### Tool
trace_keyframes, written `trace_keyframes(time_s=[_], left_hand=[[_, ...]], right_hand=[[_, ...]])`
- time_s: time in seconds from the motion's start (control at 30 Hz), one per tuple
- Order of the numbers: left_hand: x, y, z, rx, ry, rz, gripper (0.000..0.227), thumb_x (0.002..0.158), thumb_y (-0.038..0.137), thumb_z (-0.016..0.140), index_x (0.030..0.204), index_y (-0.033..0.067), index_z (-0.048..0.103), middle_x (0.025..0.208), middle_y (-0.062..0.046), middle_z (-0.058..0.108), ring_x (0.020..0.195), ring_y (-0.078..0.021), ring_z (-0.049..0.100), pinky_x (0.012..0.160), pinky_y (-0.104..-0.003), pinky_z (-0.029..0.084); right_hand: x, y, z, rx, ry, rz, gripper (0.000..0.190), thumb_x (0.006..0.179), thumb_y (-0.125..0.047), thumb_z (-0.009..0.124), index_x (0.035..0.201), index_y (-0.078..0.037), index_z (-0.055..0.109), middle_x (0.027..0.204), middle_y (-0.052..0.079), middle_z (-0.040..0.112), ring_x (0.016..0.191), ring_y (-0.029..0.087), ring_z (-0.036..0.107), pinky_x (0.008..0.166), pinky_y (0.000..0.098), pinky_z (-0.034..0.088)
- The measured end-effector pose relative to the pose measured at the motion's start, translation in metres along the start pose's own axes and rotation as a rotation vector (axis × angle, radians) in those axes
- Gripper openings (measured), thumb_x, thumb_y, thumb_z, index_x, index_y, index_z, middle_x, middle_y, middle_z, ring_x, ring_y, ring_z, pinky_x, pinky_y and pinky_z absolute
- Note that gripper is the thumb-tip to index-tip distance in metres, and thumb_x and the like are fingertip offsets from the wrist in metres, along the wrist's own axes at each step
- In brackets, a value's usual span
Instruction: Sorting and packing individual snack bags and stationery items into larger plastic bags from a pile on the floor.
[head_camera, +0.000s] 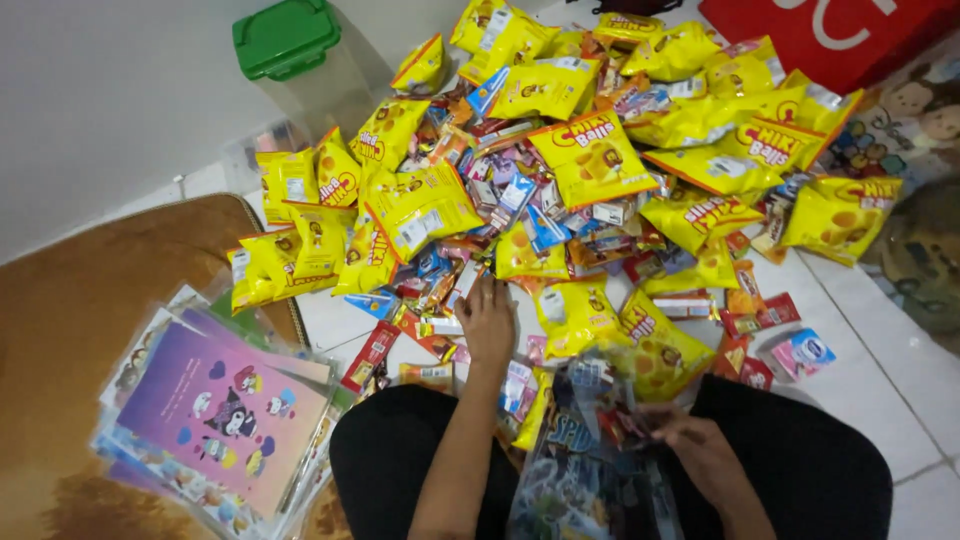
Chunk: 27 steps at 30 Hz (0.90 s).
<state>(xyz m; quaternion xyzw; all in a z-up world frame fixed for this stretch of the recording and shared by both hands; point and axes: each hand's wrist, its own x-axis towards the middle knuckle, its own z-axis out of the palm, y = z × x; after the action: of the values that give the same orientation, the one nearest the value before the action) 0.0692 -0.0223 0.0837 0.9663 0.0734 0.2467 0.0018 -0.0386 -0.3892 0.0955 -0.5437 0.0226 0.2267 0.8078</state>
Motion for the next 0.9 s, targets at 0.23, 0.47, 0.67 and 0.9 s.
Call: trace_keyframes(time_s=[0.23, 0.47, 0.67, 0.9], left_hand=[[0.013, 0.003, 0.060, 0.020, -0.270, -0.159, 0.034, 0.095, 0.044, 0.062, 0.100, 0.0148, 0.080, 0.142, -0.006, 0.057, 0.126, -0.0225, 0.050, 0.104, -0.051, 0.034], [0.012, 0.001, 0.064, 0.139, -0.277, -0.151, 0.029, 0.093, 0.035, 0.062, 0.105, 0.0141, 0.078, 0.135, -0.008, 0.055, 0.122, -0.0270, 0.046, 0.104, -0.052, 0.035], [-0.004, 0.002, 0.049, 0.148, -0.332, -0.128, 0.049, 0.091, 0.056, 0.063, 0.117, 0.0159, 0.074, 0.139, -0.005, 0.054, 0.129, -0.0251, 0.043, 0.111, -0.055, 0.027], [-0.020, 0.002, -0.009, -0.373, -0.020, -0.329, 0.009, 0.076, 0.032, 0.076, 0.072, 0.0288, 0.069, 0.120, 0.003, 0.057, 0.121, -0.0218, 0.049, 0.107, -0.058, 0.019]], right_hand=[[0.002, 0.021, -0.022, 0.141, -0.014, 0.039, 0.016, 0.088, -0.009, 0.071, 0.087, 0.000, 0.084, 0.131, 0.028, 0.067, 0.128, 0.045, 0.058, 0.102, 0.0626, 0.039], [0.000, 0.011, -0.016, 0.104, 0.025, 0.073, 0.013, 0.086, -0.009, 0.073, 0.088, -0.003, 0.085, 0.132, 0.027, 0.067, 0.129, 0.044, 0.058, 0.103, 0.0644, 0.042], [0.004, 0.006, -0.006, 0.031, 0.005, -0.001, 0.016, 0.087, -0.014, 0.074, 0.088, -0.002, 0.084, 0.129, 0.026, 0.070, 0.123, 0.041, 0.064, 0.100, 0.0577, 0.047], [0.009, 0.001, 0.003, -0.047, -0.076, -0.136, 0.021, 0.084, -0.023, 0.078, 0.089, -0.003, 0.081, 0.125, 0.021, 0.072, 0.121, 0.034, 0.065, 0.105, 0.0463, 0.043]])
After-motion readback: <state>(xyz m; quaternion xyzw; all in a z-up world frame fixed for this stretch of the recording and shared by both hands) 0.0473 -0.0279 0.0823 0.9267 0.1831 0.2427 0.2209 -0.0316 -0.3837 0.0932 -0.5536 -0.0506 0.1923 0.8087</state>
